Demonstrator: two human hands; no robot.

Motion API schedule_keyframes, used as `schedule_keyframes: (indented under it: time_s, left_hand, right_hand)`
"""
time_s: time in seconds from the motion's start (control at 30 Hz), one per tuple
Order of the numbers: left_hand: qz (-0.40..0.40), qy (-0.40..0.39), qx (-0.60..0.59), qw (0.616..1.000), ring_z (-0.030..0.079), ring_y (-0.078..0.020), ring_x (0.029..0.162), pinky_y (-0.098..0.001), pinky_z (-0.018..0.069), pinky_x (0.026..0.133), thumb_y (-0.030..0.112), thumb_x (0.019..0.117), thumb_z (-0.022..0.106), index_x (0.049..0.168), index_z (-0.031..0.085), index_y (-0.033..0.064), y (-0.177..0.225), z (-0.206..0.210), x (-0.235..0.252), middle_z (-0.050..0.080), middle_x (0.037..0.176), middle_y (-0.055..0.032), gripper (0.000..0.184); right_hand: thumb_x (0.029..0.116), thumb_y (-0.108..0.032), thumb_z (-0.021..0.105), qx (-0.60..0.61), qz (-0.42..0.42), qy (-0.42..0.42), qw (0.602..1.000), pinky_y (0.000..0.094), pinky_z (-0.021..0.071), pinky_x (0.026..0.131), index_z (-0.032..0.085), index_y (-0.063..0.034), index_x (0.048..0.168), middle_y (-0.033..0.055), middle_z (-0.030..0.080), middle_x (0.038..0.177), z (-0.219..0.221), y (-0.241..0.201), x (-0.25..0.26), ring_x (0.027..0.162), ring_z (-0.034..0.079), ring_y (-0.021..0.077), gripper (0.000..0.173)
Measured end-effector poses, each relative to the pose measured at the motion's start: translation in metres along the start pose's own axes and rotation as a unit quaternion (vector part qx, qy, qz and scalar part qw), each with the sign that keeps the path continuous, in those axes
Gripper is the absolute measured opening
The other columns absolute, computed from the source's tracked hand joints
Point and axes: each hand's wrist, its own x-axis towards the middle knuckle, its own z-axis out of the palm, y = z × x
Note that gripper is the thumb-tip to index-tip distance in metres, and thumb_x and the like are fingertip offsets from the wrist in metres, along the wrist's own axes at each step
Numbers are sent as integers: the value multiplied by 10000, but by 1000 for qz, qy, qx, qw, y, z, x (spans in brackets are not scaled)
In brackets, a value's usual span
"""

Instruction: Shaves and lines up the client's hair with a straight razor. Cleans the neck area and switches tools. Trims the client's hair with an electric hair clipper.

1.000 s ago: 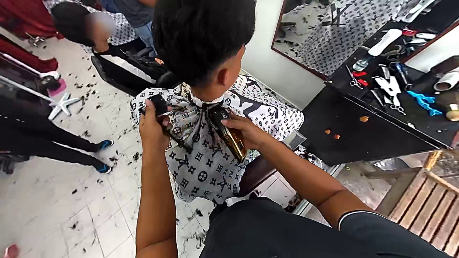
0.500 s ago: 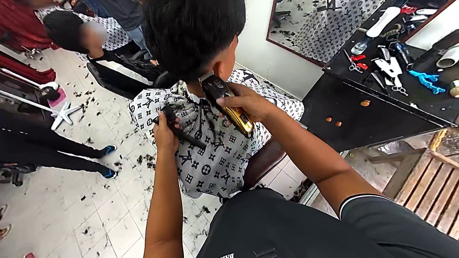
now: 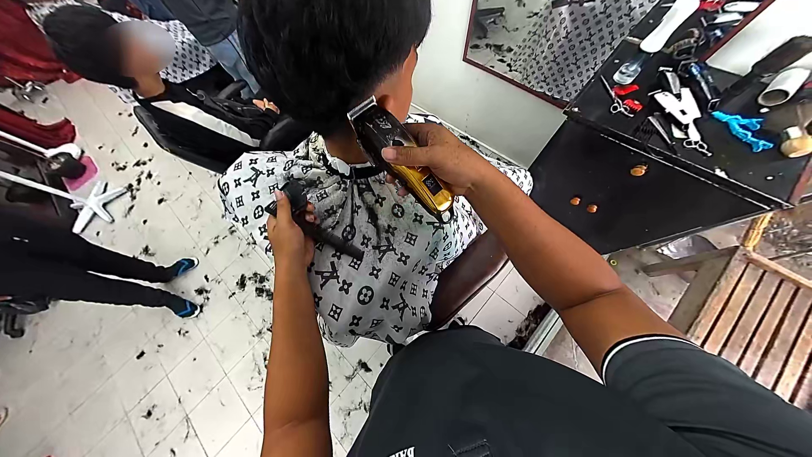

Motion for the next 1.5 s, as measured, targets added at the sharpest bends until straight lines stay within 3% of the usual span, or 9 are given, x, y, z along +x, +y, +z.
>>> schedule_keyframes:
  time_s: [0.63,0.77,0.87,1.0,1.1,1.23,1.37,1.5]
  left_hand:
    - [9,-11,-3,1000,614,-69,604,-221,549,595,381,1136,304,1028,564,139,-2,-3,2,639,734,27,371]
    - [9,-8,-1,1000,616,-71,603,-222,546,591,380,1136,305,1032,563,140,-3,-3,2,643,732,25,368]
    - [8,-3,-2,1000,612,-71,606,-220,542,593,381,1134,315,1032,569,138,-2,-3,2,639,735,27,366]
    - [7,-3,-3,1000,611,-73,600,-225,545,591,380,1135,312,1029,568,141,-2,-2,2,639,730,24,366]
    - [7,-4,-2,1000,610,-71,602,-226,546,594,384,1134,314,1028,570,141,-3,-3,2,641,732,25,369]
    - [12,-6,2,1000,617,-66,608,-221,550,601,365,1136,311,1027,562,140,-3,-2,1,641,735,31,354]
    - [11,-8,-3,1000,619,-77,609,-227,554,602,380,1134,320,1031,561,138,-3,-4,3,641,738,20,356]
    - [9,-6,-4,1000,618,-77,610,-227,552,602,376,1134,319,1029,566,137,-3,-4,2,644,737,21,360]
  right_hand:
    - [985,-197,646,18,7,-8,1000,337,644,626,559,-18,1210,100,714,918,-1,1,2,739,734,194,300]
    - [964,-171,663,33,-28,4,999,349,646,642,530,-23,1214,102,701,926,1,3,2,746,731,202,319]
    - [994,-206,629,42,-6,1,999,340,644,647,557,-25,1200,105,716,929,0,3,2,764,739,199,283]
    - [976,-198,623,64,-45,-1,997,343,645,656,536,-31,1192,98,703,933,-2,9,4,767,734,198,286]
    - [1020,-204,568,76,-26,-4,997,327,644,641,565,-33,1164,96,719,921,-2,7,3,752,738,188,223]
    - [971,-220,618,75,-66,-8,995,334,642,654,513,-42,1212,92,712,946,-3,10,3,775,735,192,318]
    - [972,-177,684,-2,7,9,1000,364,649,667,524,-11,1267,103,690,963,6,9,-2,778,729,207,375]
    - [993,-213,625,31,1,8,999,360,647,683,523,-22,1257,103,697,965,5,15,0,795,731,206,341]
